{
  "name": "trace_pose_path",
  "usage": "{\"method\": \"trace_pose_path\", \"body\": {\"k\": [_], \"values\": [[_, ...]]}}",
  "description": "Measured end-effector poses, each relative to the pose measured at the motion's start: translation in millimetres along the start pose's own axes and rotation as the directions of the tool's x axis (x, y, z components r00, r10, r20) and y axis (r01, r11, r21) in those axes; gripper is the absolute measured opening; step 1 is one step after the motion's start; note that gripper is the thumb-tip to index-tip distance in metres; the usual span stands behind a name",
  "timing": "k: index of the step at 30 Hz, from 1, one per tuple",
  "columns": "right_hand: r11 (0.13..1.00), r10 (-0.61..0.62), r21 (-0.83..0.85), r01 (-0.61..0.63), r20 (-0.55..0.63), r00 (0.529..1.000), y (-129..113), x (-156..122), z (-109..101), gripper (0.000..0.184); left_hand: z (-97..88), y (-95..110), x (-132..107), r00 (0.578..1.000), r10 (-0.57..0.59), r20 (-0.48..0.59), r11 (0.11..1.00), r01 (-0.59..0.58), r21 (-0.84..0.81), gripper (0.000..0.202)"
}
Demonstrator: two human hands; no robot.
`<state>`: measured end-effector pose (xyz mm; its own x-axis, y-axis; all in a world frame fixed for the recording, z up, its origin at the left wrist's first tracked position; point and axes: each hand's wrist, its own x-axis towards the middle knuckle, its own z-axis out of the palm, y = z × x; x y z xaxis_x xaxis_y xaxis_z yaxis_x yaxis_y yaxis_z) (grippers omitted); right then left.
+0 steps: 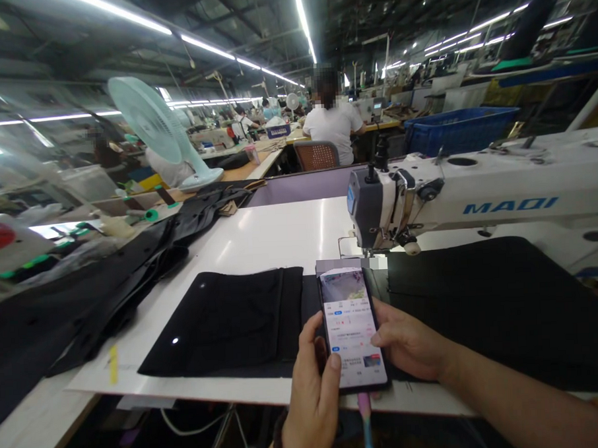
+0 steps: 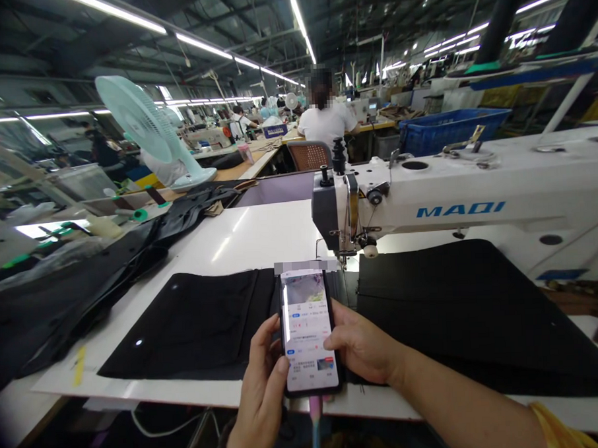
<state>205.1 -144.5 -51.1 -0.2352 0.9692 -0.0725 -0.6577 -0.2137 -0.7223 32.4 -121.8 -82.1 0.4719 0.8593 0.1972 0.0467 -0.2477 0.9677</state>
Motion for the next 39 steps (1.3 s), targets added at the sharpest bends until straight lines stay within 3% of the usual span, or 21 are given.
{"method": "trace_pose_path", "body": {"k": [39], "values": [[1.000, -0.004, 0.016, 0.004, -0.001, 1.000, 1.2, -1.1, -1.2, 0.054, 1.1, -0.4, -0.6, 1.000, 0.024, 0.006, 1.000, -0.024, 0.013, 0.038]]}}
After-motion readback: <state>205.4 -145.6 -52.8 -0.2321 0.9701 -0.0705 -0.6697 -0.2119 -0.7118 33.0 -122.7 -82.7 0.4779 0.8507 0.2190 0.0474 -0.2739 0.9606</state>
